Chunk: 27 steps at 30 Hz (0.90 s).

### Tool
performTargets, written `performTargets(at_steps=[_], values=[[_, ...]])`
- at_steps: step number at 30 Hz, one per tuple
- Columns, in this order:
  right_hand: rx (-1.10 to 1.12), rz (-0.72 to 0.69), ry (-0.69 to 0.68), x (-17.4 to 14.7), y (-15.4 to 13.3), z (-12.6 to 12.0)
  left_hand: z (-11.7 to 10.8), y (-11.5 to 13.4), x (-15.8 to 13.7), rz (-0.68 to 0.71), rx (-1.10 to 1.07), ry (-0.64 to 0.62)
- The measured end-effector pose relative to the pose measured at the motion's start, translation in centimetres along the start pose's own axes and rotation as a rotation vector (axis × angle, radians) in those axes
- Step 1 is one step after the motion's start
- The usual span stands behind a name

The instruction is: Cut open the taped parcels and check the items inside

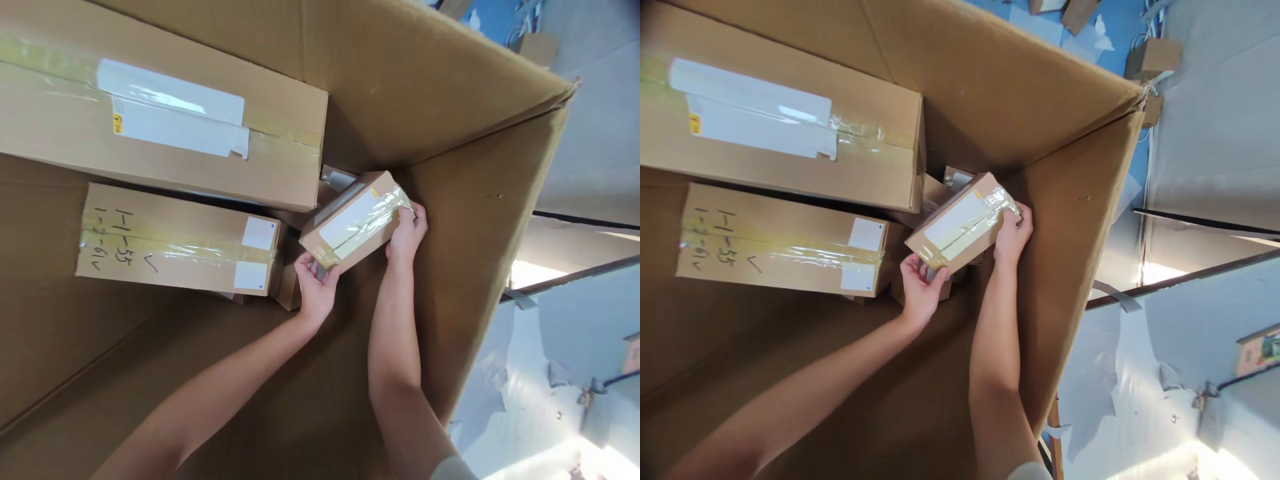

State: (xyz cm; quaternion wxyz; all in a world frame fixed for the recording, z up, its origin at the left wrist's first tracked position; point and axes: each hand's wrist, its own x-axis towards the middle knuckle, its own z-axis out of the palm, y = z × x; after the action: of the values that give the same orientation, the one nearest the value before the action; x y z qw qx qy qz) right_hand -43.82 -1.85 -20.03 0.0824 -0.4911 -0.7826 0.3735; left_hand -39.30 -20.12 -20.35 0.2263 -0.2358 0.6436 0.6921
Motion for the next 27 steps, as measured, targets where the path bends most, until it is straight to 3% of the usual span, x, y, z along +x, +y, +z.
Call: performTargets(at_steps=[3,7,13,19,23,27], values=[[-0.069,0.051,0.059,-0.8,0.7,0.4,0.1,1.0,2.8,0.149,0.118,-0.029],[-0.199,0.086,0.017,-3.1,1.1,0.3,-0.5,0.7,4.5,0.215,0.197,-0.119],[-0.221,-0.096,0.147,-4.8,0.9,0.6,-0.9,0.2,4.1,0.187,0.201,-0.139],[-0.174,-0.109,0.099,-4.5,-0.8,-0.9,-0.8,1.9,2.8,0.147,0.205,-0.131],[-0.174,-0.058,0.075,-6.0,-4.3,-4.5,-2.0,5.6,0.3,0.215,0.191,-0.161],[-0.098,-0.056,0.010,-9.6,-10.2,-10.6,-4.4,13.3,-3.2,0.337,0.156,-0.227]])
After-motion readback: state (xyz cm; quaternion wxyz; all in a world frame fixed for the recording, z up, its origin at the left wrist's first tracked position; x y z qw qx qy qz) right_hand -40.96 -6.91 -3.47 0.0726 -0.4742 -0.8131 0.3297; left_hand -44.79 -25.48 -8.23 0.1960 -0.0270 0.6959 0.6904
